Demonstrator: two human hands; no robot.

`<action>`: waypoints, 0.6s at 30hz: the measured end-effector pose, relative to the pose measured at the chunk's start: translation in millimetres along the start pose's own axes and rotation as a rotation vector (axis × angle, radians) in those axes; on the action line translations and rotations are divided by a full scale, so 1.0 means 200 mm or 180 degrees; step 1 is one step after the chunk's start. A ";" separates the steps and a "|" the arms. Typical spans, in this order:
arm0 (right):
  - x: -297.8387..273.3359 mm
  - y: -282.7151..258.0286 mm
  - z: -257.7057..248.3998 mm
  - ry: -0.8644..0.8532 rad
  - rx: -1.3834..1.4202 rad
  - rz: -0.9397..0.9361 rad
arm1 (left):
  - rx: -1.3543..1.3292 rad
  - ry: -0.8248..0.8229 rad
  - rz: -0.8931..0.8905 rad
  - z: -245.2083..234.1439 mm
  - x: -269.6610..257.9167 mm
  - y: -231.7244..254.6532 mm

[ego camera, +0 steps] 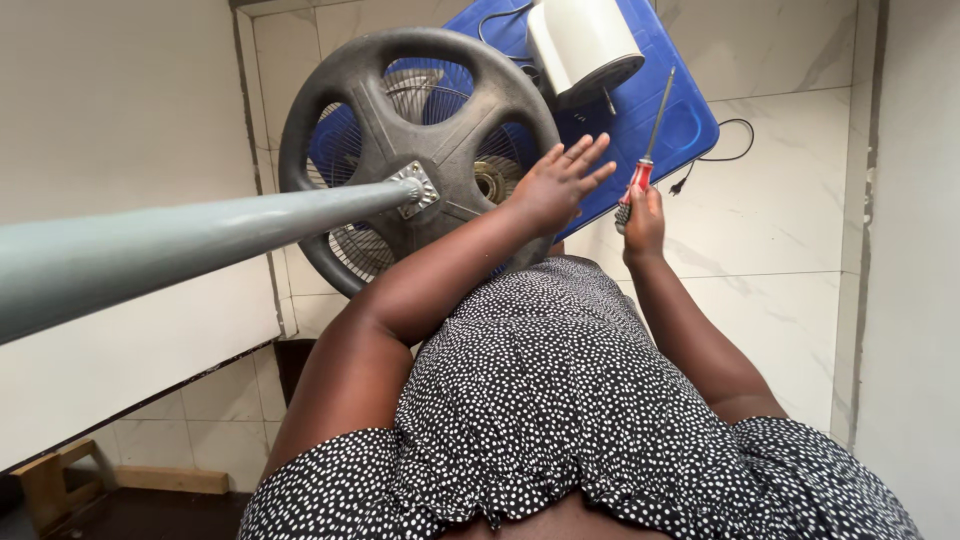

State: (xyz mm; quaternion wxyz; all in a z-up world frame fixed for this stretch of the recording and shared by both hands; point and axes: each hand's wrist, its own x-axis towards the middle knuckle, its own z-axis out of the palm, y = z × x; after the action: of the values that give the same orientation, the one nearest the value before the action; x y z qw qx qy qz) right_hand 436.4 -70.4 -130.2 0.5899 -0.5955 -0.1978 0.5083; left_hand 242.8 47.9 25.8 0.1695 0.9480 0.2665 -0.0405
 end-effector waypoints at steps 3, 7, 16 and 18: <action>0.13 0.08 0.03 0.0387 -0.0259 0.0207 | 0.0049 -0.0169 0.0019 0.06 0.02 0.01; 0.25 0.06 0.13 0.0555 -0.1214 0.0466 | 0.0038 -0.0363 -0.0028 0.10 0.01 0.02; 0.42 0.00 0.20 0.0585 -0.3172 0.0022 | -0.0198 -0.0658 -0.0164 0.14 0.01 0.02; 0.45 -0.02 0.21 0.0533 -0.3416 -0.0013 | -0.0257 -0.0675 -0.0220 0.14 0.00 0.01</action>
State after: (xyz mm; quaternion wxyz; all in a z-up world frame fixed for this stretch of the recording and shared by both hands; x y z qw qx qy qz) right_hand 439.0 27.4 -152.3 0.2177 -0.8511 -0.3830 0.2856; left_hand 244.2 36.5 -0.8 0.2333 0.9210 0.2810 -0.1356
